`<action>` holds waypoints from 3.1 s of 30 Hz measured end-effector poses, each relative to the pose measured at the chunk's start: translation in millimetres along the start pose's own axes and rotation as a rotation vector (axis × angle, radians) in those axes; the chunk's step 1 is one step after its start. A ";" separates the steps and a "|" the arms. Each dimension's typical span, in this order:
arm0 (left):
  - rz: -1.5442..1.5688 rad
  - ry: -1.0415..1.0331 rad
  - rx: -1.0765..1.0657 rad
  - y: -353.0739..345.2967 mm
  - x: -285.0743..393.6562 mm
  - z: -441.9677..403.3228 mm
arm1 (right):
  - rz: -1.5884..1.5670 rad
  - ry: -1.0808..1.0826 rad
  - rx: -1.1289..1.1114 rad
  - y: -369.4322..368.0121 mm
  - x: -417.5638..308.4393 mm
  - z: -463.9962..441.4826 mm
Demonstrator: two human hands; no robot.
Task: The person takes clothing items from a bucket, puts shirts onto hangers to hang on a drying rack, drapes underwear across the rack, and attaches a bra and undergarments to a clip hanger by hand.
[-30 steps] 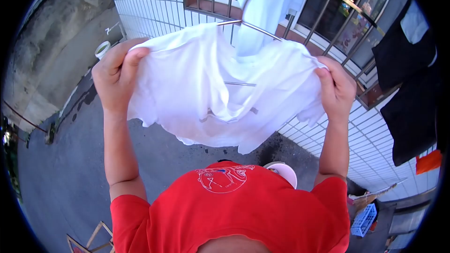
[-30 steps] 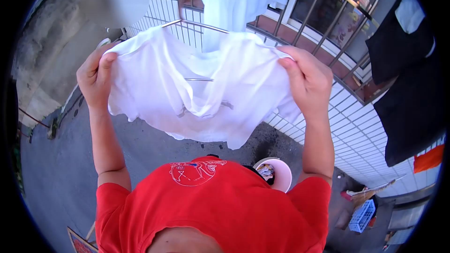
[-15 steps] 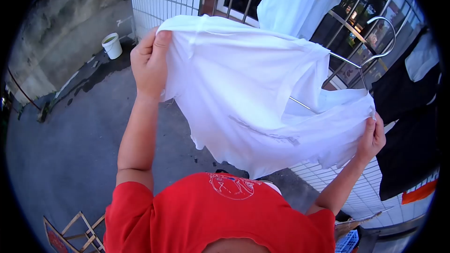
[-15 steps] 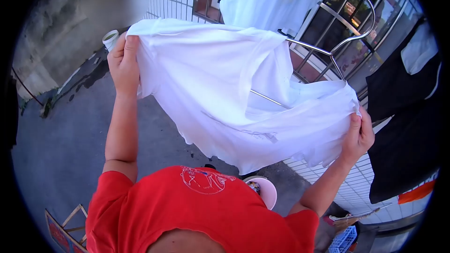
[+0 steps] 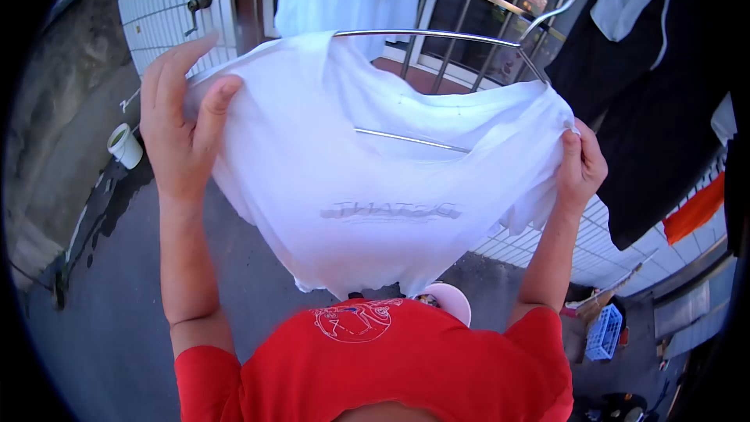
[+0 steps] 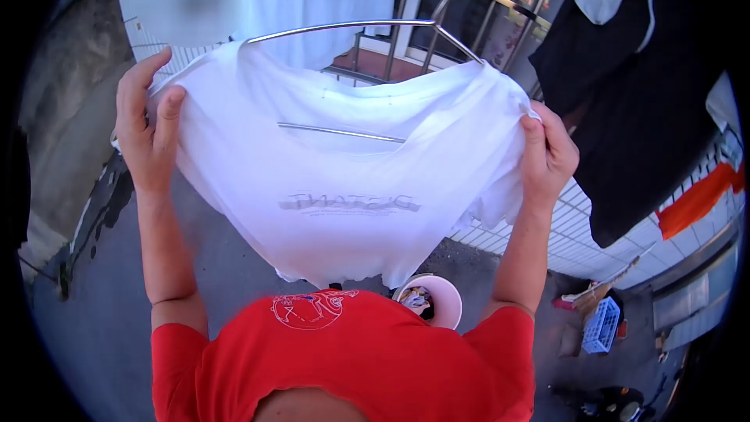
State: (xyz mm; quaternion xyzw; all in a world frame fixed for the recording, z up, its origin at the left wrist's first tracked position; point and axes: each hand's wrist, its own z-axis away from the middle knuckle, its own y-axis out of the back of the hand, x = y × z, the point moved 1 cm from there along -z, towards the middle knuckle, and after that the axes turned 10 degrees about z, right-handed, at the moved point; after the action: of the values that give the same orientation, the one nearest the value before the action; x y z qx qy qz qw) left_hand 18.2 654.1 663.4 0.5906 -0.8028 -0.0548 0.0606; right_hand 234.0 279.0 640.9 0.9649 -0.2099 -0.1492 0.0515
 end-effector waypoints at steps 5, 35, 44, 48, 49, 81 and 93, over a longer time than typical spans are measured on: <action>-0.039 -0.157 -0.204 -6.4 41.5 -10.9 | 0.030 0.031 -0.028 18.6 -12.1 8.9; 0.087 0.115 0.094 -80.2 90.5 -19.2 | -0.186 0.291 -0.641 95.4 16.3 -69.0; 0.349 0.136 0.014 -200.9 100.1 -77.5 | -1.046 -0.570 -0.585 135.5 7.3 -57.2; 0.064 0.081 0.201 -240.7 129.8 -98.7 | -0.954 -0.510 -0.437 140.8 -8.4 -95.4; 0.298 0.113 0.126 -239.2 142.1 -95.7 | -0.966 -0.462 -0.367 137.9 -13.7 -103.9; 0.956 0.262 0.090 -256.5 62.5 -268.3 | -0.781 0.040 -0.018 -120.1 -95.8 -460.6; 0.996 0.388 -0.031 -265.5 41.6 -283.0 | -0.751 -0.006 0.033 -149.9 -79.6 -484.8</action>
State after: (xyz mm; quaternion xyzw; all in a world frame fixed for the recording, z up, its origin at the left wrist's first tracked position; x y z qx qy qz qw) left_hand 301.8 531.1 901.7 0.1365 -0.9590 0.0789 0.2355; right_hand 373.4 466.2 1098.5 0.9749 0.1560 -0.1570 -0.0229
